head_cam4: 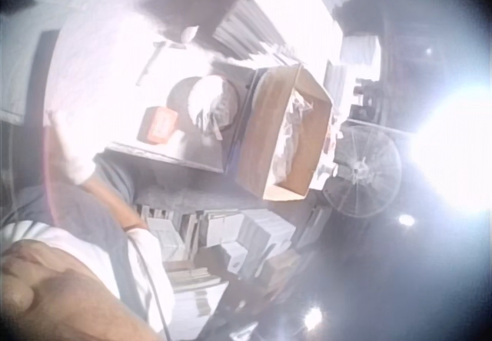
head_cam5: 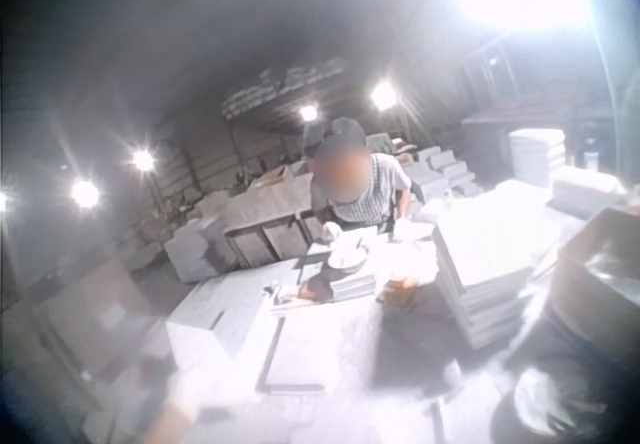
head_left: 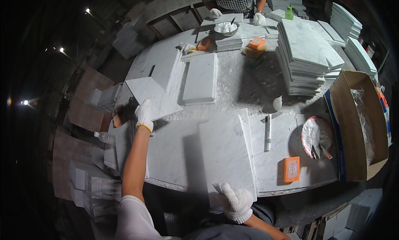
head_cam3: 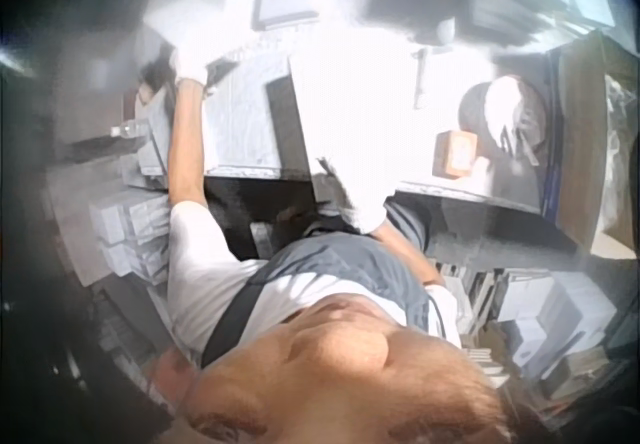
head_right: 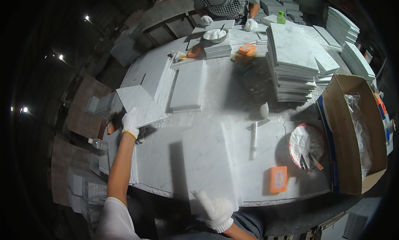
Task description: The person repeatedly picks up rectangular stone tiles, rubs their edges with an orange block, and places them into a cardboard box. The person also wipes tile surfaces with gloved hands and stacks finished tiles on the table.
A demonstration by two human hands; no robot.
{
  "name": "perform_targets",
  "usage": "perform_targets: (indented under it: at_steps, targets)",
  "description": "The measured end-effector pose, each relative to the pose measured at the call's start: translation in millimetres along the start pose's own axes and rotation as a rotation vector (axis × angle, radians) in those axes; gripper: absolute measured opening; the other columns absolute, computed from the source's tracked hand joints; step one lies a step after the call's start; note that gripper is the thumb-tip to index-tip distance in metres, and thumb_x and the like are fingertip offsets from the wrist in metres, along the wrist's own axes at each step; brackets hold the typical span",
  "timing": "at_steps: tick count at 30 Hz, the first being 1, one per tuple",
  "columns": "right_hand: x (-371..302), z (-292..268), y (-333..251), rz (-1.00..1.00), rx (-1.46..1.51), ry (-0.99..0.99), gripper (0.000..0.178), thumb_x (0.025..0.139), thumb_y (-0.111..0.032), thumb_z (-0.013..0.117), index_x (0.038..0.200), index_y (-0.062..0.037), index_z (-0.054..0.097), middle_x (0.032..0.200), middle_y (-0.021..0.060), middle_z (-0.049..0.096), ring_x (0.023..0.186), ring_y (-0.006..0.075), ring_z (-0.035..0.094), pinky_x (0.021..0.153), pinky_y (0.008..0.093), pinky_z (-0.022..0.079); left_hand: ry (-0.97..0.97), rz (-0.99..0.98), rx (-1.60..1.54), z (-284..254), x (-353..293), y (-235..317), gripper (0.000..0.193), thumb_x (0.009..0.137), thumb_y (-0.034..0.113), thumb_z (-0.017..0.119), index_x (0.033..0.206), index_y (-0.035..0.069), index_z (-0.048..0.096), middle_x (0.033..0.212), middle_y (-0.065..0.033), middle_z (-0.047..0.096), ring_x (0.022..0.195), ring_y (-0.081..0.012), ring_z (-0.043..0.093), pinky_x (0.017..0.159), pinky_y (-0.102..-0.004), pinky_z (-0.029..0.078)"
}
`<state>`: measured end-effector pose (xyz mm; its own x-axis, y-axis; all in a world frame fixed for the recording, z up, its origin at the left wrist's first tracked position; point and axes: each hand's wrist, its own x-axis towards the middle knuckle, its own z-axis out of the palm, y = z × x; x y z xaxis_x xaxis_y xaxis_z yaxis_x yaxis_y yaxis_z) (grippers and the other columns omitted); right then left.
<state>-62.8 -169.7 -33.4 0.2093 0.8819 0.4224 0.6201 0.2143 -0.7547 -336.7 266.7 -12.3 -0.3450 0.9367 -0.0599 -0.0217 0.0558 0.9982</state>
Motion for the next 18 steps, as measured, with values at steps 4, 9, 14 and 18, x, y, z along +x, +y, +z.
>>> perform_targets:
  at_steps: [4,9,14,18]
  targets:
    - [0,-7,-4,0.008,-0.004,-0.067,0.04,0.082,-0.003,0.066,0.117,-0.0203,0.072,0.065,0.0058,0.066,0.05,0.0265,0.062,0.046,0.0383,0.047,0.046,-0.004,-0.02,5,-6,3,0.034,0.096,0.016,0.072,0.124,-0.004,0.069,0.117,-0.0086,0.072,0.101,-0.0197,0.07,0.089,-0.0345,0.057]
    - [-2,-3,-2,0.01,-0.072,-0.085,0.033,0.083,-0.023,0.077,0.116,-0.0212,0.077,0.069,-0.0018,0.066,0.05,0.0194,0.055,0.049,0.0357,0.042,0.032,-0.002,0.005,7,-11,5,0.033,0.095,0.015,0.072,0.123,-0.003,0.068,0.116,-0.0088,0.072,0.102,-0.0208,0.07,0.089,-0.0349,0.057]
    - [-7,3,4,-0.025,-0.072,-0.055,0.034,0.084,-0.022,0.076,0.117,-0.02,0.076,0.069,-0.002,0.066,0.052,0.0188,0.056,0.049,0.0352,0.043,0.028,0.008,0.022,8,-12,5,0.034,0.094,0.016,0.074,0.122,-0.002,0.068,0.116,-0.0091,0.072,0.104,-0.0219,0.07,0.09,-0.0356,0.057]
    - [-8,1,3,-0.01,-0.078,-0.067,0.034,0.084,-0.021,0.076,0.118,-0.0198,0.076,0.069,-0.0025,0.066,0.052,0.019,0.056,0.05,0.0352,0.043,0.01,0.011,-0.022,6,-9,1,0.035,0.093,0.017,0.076,0.121,-0.002,0.068,0.115,-0.0093,0.072,0.104,-0.0222,0.07,0.089,-0.036,0.057]
